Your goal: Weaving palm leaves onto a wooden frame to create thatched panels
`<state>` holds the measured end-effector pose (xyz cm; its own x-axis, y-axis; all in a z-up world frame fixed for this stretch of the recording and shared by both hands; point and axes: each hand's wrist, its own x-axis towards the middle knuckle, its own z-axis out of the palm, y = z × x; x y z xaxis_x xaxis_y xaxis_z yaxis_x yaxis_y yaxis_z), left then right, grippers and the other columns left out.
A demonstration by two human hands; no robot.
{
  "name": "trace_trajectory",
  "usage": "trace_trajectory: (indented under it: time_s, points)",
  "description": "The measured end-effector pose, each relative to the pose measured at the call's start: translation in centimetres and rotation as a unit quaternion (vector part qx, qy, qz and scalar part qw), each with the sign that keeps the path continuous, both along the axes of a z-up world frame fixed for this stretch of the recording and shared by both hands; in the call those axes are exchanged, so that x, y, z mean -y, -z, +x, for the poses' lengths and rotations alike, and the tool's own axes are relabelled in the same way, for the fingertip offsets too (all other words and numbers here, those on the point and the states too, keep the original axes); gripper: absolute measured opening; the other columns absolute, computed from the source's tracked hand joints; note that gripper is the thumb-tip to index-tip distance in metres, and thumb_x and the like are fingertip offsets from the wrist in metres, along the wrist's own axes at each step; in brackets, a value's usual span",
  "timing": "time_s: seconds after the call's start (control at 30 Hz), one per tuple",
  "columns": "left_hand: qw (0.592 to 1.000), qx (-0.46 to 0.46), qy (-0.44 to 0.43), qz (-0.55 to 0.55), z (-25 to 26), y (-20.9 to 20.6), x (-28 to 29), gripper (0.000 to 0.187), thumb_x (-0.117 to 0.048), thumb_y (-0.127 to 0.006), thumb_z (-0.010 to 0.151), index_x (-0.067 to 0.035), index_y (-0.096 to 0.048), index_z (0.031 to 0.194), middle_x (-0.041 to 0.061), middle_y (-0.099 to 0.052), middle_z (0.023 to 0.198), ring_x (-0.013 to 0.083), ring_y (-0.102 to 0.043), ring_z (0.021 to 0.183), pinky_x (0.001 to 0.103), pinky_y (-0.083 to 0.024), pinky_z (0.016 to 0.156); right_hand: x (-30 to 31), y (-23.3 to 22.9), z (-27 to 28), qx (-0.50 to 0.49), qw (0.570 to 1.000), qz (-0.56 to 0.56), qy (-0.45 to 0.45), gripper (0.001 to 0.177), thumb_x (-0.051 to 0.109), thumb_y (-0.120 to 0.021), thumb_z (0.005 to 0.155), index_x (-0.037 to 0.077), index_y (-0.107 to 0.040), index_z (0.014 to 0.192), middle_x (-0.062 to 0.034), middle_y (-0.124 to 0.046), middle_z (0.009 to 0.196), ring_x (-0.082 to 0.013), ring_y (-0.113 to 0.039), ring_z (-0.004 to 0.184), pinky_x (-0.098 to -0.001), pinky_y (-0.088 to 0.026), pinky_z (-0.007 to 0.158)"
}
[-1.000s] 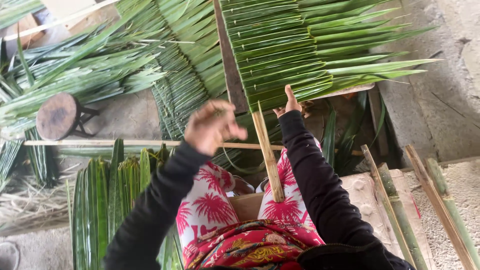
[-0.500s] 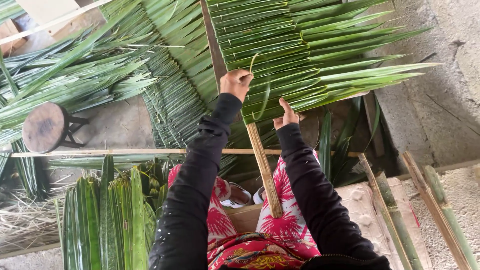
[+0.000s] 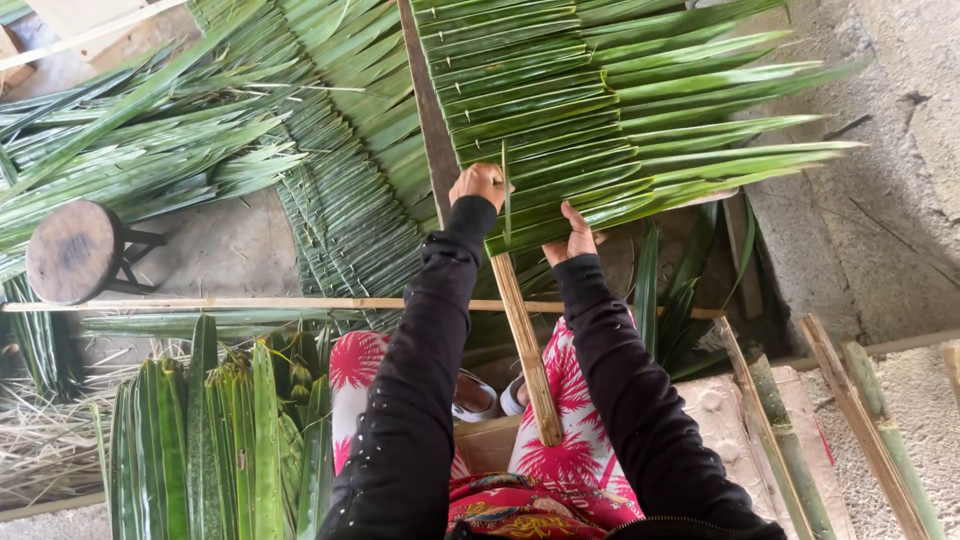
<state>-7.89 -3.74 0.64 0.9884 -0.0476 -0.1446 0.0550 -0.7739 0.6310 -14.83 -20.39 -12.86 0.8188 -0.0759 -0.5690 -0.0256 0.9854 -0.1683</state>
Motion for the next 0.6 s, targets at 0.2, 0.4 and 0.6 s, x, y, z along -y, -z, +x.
trace_trajectory:
  time_s: [0.2,0.4,0.6]
  points:
    - [1.000,0.012,-0.001,0.002,0.2,1.0,-1.2,0.014,-0.027,-0.076,0.081,-0.019,-0.080,0.092,0.011,-0.078,0.089,0.0347,-0.075,0.096,0.048,-0.060,0.088,-0.6,-3.1,-0.8,0.019,0.999,-0.037,-0.025,0.044,0.011,-0.089,0.078,0.005,-0.069,0.117,-0.0178,-0.071,0.122,-0.0378,-0.069,0.113,-0.0589,-0.054,0.105]
    - [0.990,0.078,-0.016,-0.117,-2.1,3.7,-5.3,0.050,-0.022,-0.083,0.079,-0.021,-0.068,0.126,0.008,-0.068,0.093,0.0315,-0.071,0.101,0.049,-0.057,0.094,0.2,-4.0,-3.7,0.011,0.999,-0.003,-0.041,0.046,0.018,-0.089,0.079,0.010,-0.062,0.115,-0.0128,-0.069,0.112,-0.0371,-0.066,0.115,-0.0623,-0.051,0.109]
    - [0.988,0.102,0.002,-0.112,-9.1,2.8,-14.5,0.029,-0.022,-0.080,0.087,-0.018,-0.074,0.115,0.010,-0.074,0.095,0.0298,-0.073,0.094,0.043,-0.058,0.090,0.6,-7.2,-8.3,-0.035,0.994,-0.027,-0.099,0.043,0.016,-0.086,0.080,0.009,-0.049,0.101,-0.0106,-0.056,0.097,-0.0387,-0.057,0.120,-0.0653,-0.037,0.116]
